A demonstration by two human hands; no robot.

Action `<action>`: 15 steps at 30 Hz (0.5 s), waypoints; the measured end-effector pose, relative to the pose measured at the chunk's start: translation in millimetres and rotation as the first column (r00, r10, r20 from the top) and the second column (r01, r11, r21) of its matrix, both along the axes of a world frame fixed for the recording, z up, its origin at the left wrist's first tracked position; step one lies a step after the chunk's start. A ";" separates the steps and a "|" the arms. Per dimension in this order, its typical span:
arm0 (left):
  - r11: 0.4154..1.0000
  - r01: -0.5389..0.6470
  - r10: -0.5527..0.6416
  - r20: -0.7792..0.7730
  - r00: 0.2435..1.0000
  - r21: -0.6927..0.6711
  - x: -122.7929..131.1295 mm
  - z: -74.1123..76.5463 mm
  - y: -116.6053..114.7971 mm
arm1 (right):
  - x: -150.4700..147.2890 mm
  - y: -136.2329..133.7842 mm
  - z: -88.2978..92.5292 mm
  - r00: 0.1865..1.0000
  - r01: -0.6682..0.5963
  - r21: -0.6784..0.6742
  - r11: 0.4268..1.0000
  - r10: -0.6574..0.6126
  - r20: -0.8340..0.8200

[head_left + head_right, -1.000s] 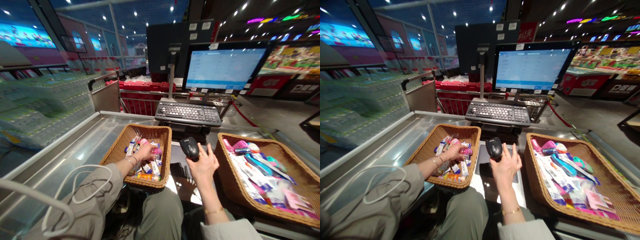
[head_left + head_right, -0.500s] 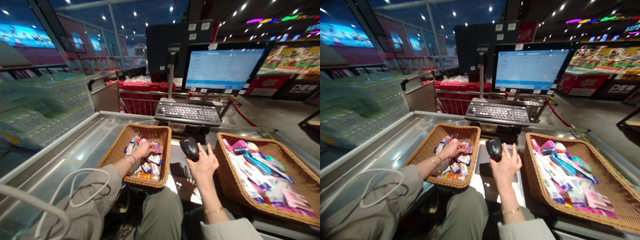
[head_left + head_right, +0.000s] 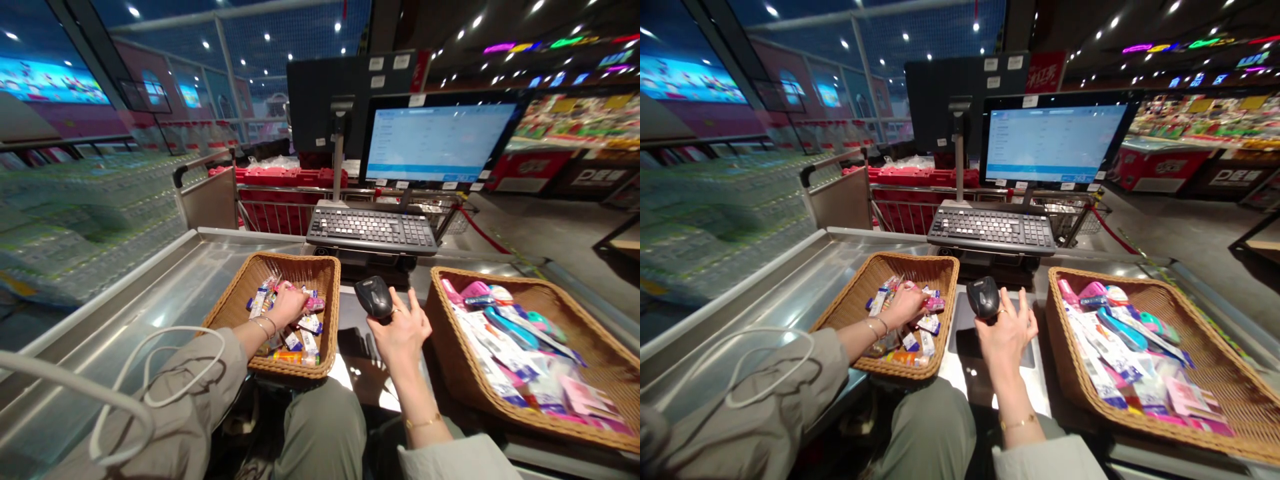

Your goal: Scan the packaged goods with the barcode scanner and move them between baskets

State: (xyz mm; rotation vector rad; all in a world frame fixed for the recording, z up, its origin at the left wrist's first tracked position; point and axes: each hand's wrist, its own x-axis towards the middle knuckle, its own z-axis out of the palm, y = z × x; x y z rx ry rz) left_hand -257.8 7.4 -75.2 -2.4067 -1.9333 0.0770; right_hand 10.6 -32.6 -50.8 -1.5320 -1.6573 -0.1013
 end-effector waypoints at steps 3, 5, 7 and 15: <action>0.998 0.034 -0.033 -0.029 0.999 0.049 -2.0 6.9 -0.7 | -1.1 -0.4 0.7 1.000 -0.003 -0.007 1.000 0.003 -0.001; 0.994 0.054 -0.051 -0.037 0.998 0.090 -5.9 12.3 0.2 | -1.9 -0.8 1.7 1.000 0.001 -0.009 1.000 -0.001 -0.007; 0.983 0.074 -0.069 -0.037 0.997 0.168 -10.7 18.2 1.0 | -2.8 -1.4 2.9 1.000 0.000 -0.012 1.000 -0.001 -0.013; 0.900 0.191 -0.203 -0.010 0.979 0.393 -16.7 43.4 -1.9 | -7.4 -3.8 5.6 1.000 -0.017 0.009 1.000 0.017 -0.016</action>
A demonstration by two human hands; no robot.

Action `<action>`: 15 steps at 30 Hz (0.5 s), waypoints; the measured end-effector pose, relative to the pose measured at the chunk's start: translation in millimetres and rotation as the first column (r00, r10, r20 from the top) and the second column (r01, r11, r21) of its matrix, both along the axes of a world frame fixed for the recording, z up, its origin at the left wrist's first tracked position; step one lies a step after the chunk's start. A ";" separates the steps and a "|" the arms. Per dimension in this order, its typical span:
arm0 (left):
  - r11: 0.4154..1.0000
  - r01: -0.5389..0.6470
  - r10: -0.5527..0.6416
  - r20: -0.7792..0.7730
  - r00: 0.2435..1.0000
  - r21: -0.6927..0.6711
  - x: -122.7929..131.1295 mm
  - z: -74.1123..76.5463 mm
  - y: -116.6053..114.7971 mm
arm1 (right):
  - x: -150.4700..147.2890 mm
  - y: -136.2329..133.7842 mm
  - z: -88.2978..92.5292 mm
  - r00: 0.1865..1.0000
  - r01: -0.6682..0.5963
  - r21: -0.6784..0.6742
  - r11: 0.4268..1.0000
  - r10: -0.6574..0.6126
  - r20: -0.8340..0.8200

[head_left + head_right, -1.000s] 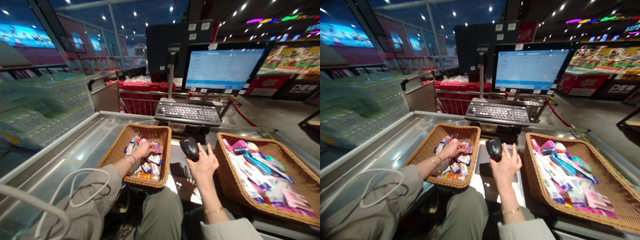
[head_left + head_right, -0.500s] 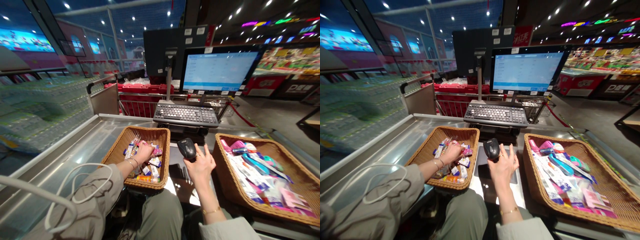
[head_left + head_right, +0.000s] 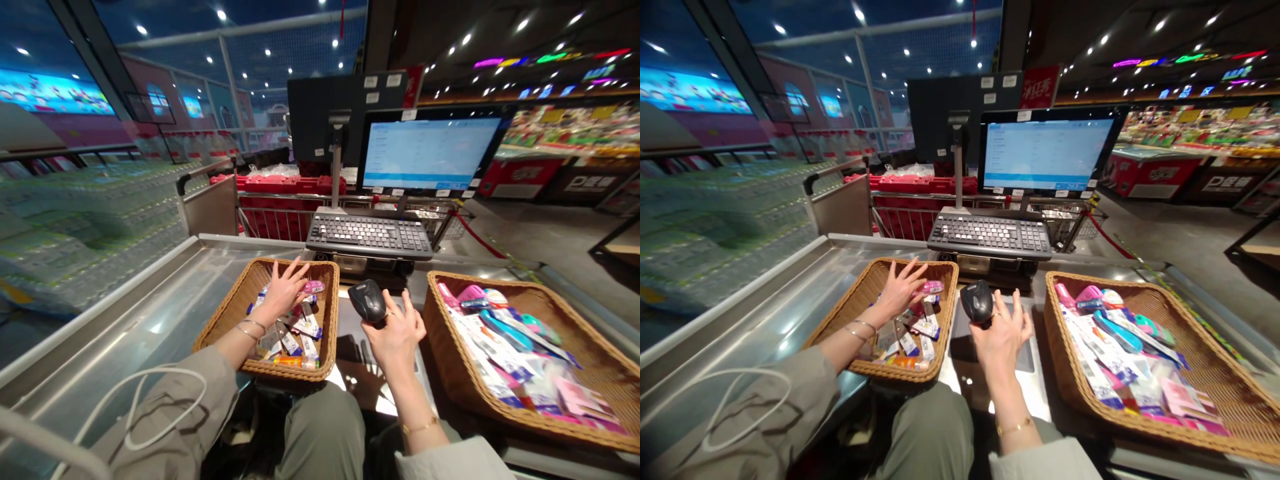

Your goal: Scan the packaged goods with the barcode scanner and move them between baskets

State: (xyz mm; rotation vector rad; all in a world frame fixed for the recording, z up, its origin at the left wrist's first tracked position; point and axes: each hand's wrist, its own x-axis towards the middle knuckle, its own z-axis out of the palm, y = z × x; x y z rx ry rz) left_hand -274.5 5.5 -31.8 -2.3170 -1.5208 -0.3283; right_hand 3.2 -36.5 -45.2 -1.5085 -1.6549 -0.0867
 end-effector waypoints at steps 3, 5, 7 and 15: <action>0.998 0.041 -0.040 -0.007 0.999 0.038 3.7 9.0 -1.6 | -1.2 -0.6 0.2 1.000 -0.008 0.024 1.000 0.007 0.013; 0.997 0.044 -0.044 -0.008 0.999 0.063 6.7 14.3 -2.3 | -1.8 -0.9 0.4 1.000 -0.013 0.033 0.999 0.012 0.020; 0.996 0.035 -0.036 0.002 0.999 0.086 9.8 19.4 -2.9 | -2.3 -1.1 0.7 1.000 -0.014 0.036 0.999 0.013 0.024; 0.986 -0.039 0.022 0.102 0.995 0.160 27.4 35.9 -3.4 | -4.4 -4.3 4.9 0.998 -0.022 0.054 0.998 0.019 0.052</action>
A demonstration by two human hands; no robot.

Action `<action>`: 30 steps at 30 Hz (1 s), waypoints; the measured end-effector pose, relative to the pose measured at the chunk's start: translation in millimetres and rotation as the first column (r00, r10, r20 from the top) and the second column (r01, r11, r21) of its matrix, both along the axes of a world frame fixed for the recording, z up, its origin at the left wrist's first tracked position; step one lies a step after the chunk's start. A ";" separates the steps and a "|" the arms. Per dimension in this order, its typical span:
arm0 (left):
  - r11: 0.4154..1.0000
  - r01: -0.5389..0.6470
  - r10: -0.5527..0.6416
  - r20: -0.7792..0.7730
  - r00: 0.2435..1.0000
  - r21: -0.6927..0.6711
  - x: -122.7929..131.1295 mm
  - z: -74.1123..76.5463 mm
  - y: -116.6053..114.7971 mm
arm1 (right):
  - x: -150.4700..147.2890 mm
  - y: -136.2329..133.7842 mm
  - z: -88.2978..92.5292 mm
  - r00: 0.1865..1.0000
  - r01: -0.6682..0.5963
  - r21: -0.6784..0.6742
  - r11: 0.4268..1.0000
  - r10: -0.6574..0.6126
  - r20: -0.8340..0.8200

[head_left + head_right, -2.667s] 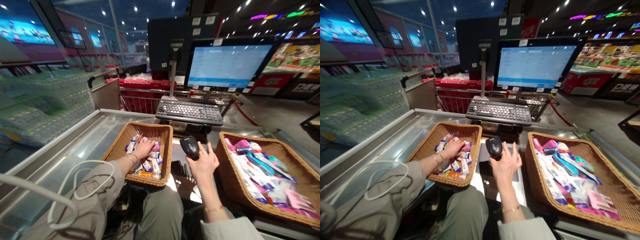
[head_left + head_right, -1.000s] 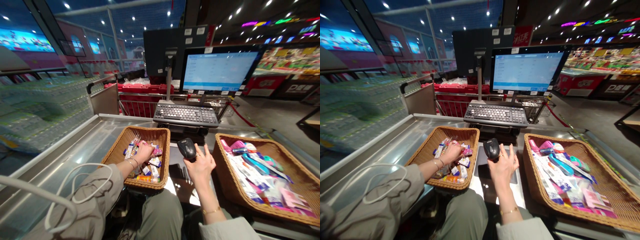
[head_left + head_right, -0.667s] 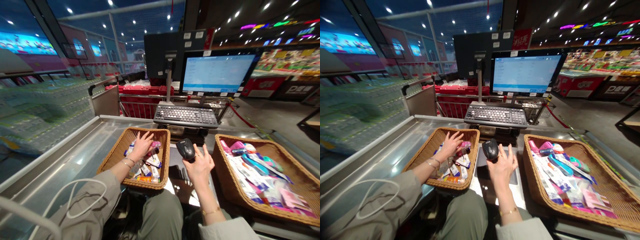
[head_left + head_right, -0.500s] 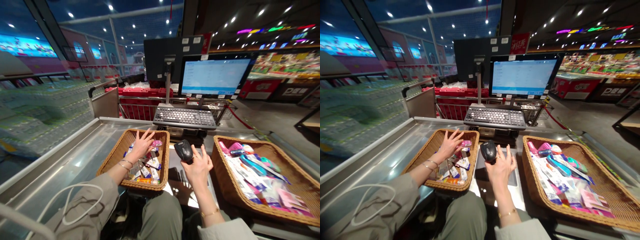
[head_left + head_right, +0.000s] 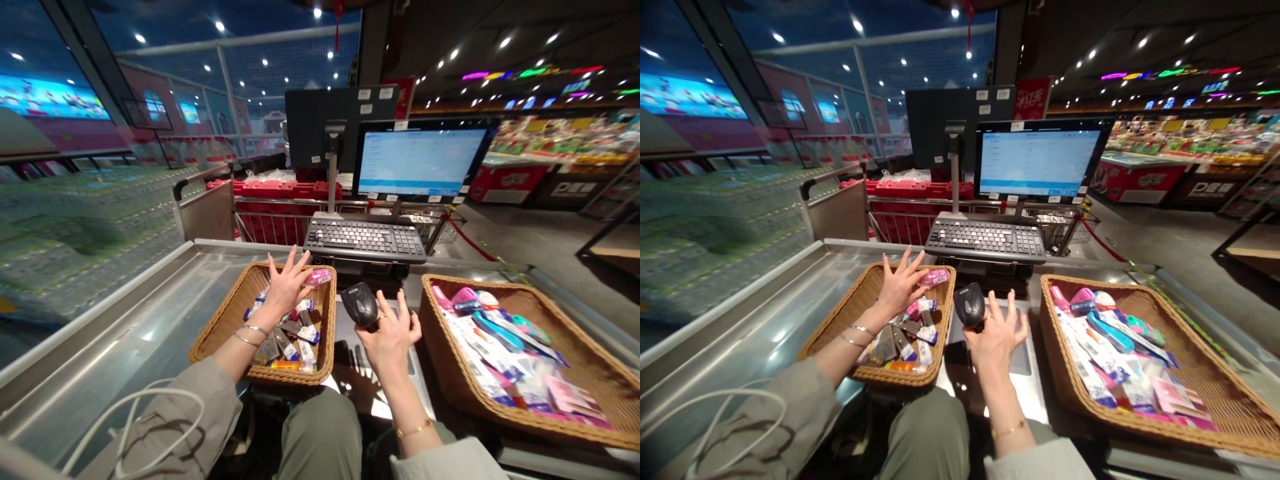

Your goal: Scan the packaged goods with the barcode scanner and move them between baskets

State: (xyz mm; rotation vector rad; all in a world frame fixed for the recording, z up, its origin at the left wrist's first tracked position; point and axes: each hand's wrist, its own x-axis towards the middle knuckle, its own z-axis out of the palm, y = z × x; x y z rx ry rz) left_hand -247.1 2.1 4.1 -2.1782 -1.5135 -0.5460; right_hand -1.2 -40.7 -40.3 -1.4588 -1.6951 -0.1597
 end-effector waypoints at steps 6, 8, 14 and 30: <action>0.999 -0.009 0.006 0.050 0.999 0.043 24.9 7.5 5.0 | -1.0 -2.1 4.8 1.000 0.029 0.040 0.999 -0.029 -0.009; 0.998 -0.003 0.000 0.059 0.998 0.056 34.9 10.4 6.7 | 0.1 -1.6 4.3 0.999 0.044 0.055 0.998 -0.043 -0.010; 0.997 0.029 -0.035 0.086 0.996 0.067 56.5 10.8 7.5 | 8.6 2.8 -3.2 0.998 0.032 0.123 0.992 -0.038 0.050; 0.998 0.017 -0.024 0.116 0.993 0.063 52.7 -8.9 9.9 | 6.9 -4.5 3.8 0.999 -0.014 0.099 0.995 0.011 0.033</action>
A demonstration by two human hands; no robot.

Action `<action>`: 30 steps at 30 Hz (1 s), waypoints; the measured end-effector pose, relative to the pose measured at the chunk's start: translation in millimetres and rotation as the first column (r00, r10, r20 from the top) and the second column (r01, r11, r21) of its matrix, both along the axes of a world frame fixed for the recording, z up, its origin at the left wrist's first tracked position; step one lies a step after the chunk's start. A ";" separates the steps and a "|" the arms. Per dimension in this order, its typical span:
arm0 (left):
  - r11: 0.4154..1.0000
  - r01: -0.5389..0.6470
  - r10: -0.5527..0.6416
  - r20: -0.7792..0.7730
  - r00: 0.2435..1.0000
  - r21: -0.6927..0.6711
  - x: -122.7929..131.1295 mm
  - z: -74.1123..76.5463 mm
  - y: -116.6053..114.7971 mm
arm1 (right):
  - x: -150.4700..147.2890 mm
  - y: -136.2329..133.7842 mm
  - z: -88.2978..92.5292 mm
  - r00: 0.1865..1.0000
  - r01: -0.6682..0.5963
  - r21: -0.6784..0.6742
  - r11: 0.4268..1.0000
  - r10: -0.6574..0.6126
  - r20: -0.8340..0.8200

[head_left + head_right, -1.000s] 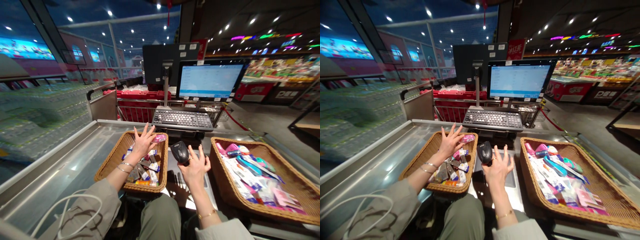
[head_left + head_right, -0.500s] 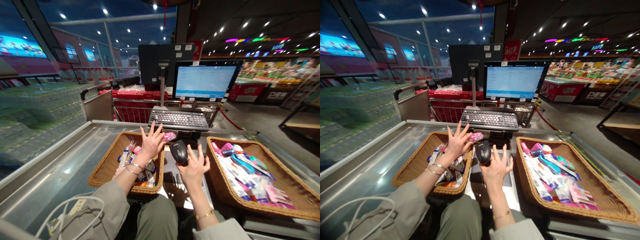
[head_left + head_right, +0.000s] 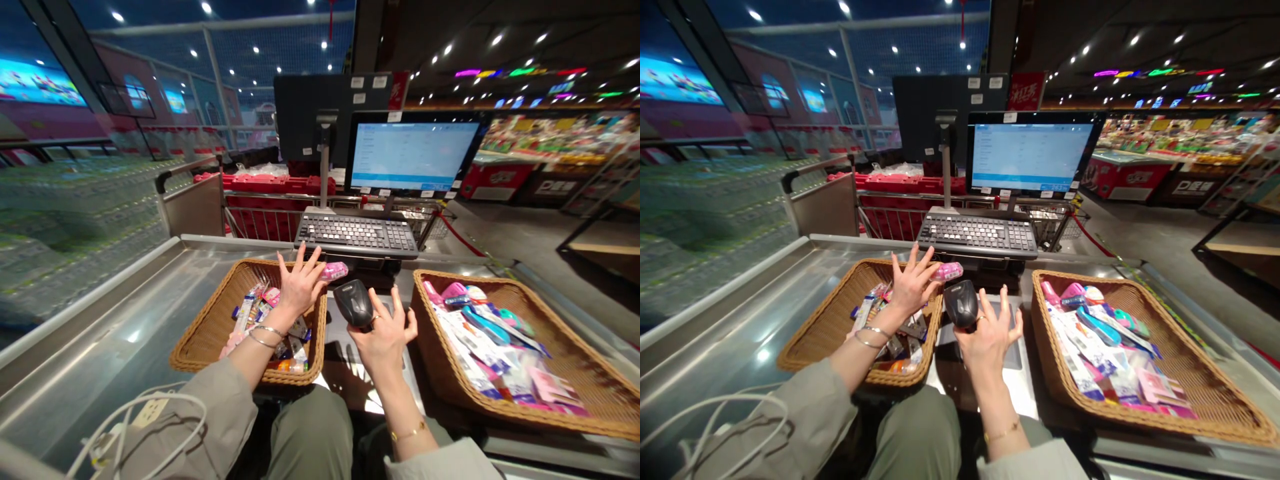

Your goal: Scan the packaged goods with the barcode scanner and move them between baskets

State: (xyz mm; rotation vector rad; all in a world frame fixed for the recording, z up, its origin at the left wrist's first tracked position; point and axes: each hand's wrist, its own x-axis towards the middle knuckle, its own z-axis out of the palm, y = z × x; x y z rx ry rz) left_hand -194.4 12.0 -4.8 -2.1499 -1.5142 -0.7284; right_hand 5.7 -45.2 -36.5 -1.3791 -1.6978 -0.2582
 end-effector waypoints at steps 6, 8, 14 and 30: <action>1.000 0.001 -0.001 0.004 1.000 0.006 -0.6 -1.1 0.7 | 1.9 -1.8 1.3 0.999 -0.033 -0.006 0.999 0.033 0.020; 1.000 0.002 -0.002 0.012 1.000 0.007 -1.0 -2.1 1.3 | 1.9 -2.6 2.0 1.000 -0.029 -0.005 1.000 0.029 0.010; 1.000 -0.003 0.003 0.007 1.000 0.000 -2.4 -3.7 2.6 | 3.8 -2.3 -0.5 0.999 -0.041 -0.016 0.999 0.041 0.028; 0.998 0.023 -0.023 -0.009 1.000 0.060 8.0 -4.0 -3.0 | 12.4 -3.5 -1.0 0.998 -0.023 0.024 0.999 0.022 0.052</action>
